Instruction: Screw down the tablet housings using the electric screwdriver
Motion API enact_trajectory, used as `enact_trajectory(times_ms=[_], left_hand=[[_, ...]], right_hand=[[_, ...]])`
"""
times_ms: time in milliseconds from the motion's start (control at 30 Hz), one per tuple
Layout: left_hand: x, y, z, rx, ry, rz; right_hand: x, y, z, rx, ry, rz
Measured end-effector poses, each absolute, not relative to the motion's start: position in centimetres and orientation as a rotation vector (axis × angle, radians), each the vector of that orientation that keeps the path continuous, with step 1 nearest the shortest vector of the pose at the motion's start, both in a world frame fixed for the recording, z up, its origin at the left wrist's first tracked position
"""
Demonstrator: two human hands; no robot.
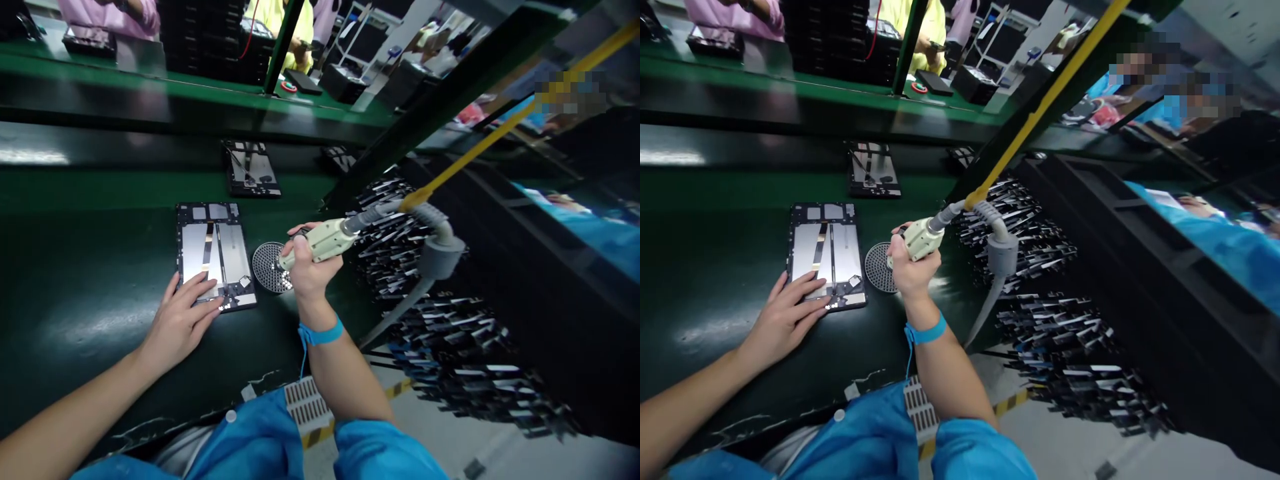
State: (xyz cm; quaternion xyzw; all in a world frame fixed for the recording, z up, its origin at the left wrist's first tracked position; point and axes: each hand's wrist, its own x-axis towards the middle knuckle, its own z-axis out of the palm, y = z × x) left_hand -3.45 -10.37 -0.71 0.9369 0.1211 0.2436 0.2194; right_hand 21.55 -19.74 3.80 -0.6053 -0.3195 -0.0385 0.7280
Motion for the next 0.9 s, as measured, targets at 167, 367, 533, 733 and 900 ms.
enact_trajectory(times_ms=[167, 367, 533, 733, 900], left_hand=[[-3.5, -10.3, -0.7, 2.597, 0.324, 0.671], [-3.5, -10.3, -0.6, 2.605, 0.325, 0.665], [-3.4, -10.3, -0.7, 2.596, 0.327, 0.668], [-3.4, -10.5, -0.5, 2.590, 0.351, 0.627], [-3.2, -10.5, -0.4, 2.567, 0.350, 0.610]], right_hand=[[21.4, -19.5, 3.4, -1.346, -0.681, -0.092], [21.6, -19.4, 3.2, -1.328, -0.667, -0.070], [21.5, -19.4, 3.0, -1.340, -0.654, -0.062], [21.2, -19.4, 4.6, -1.325, -0.623, -0.081], [17.2, -19.3, 7.6, -1.197, -0.646, -0.017]])
